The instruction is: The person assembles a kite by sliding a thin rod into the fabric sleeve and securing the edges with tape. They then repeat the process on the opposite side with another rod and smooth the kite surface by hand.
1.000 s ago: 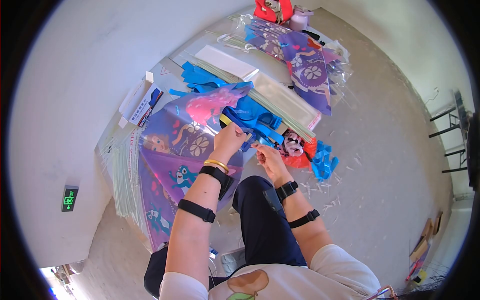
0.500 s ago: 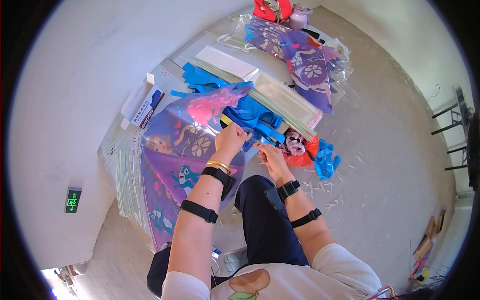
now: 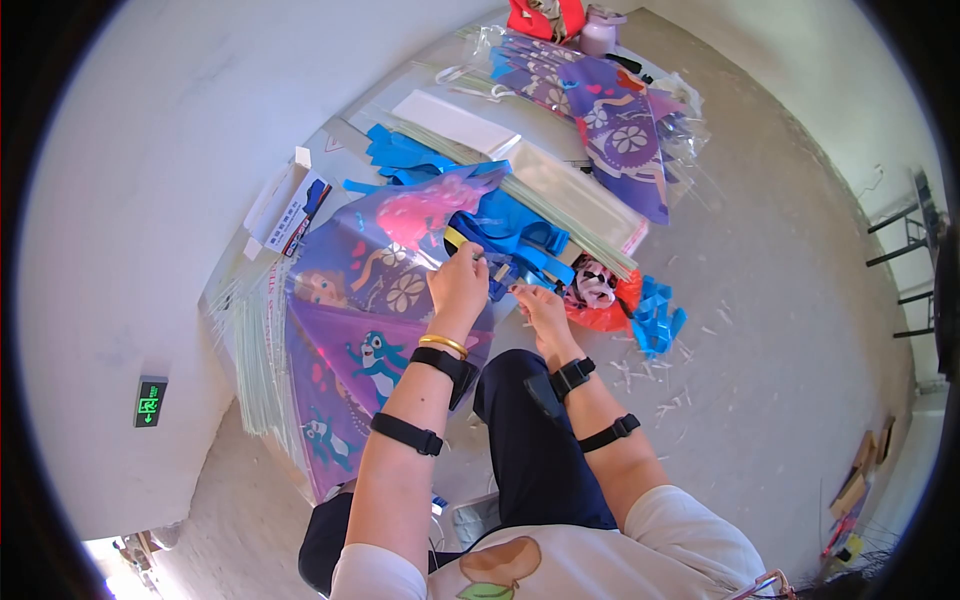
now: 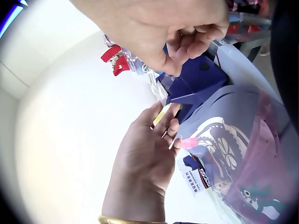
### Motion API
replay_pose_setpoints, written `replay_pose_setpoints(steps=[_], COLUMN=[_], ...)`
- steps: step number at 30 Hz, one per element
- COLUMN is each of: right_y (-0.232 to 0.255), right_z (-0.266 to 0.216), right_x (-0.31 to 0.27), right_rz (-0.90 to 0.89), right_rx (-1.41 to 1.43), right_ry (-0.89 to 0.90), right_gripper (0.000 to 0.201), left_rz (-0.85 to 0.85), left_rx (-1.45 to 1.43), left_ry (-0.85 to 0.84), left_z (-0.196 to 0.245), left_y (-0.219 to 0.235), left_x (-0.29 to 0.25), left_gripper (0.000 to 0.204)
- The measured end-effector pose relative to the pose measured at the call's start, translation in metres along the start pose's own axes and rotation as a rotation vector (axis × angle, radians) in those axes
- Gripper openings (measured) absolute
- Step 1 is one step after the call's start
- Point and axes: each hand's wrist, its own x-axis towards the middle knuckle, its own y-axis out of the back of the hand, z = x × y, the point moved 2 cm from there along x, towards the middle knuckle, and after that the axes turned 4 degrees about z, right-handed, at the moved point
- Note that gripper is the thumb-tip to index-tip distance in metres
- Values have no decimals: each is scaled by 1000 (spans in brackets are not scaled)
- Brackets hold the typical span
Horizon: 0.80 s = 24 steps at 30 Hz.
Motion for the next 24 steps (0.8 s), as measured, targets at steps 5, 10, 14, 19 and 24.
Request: replay_pose_setpoints(steps=[5, 10, 14, 19, 24], right_y=[-1, -6, -1, 33, -12], right_z=[6, 5, 0, -3, -33], right_x=[2, 9, 22, -3, -69], right_rz=[34, 140, 354, 67, -506], right_rx=[-3, -254, -769, -685, -68], right_ry=[28, 177, 430, 341, -114], right_gripper=[15, 16, 22, 25, 22], left_rz=[164, 90, 22, 9, 59], left_rx=[-288, -585, -497, -473, -509], left_ry=[37, 81, 158, 383, 534], left_z=[-8, -23, -50, -107, -147], left_y=[23, 29, 46, 67, 85], left_x=[-28, -108, -193, -307, -377], left_gripper=[22, 21, 21, 21, 23])
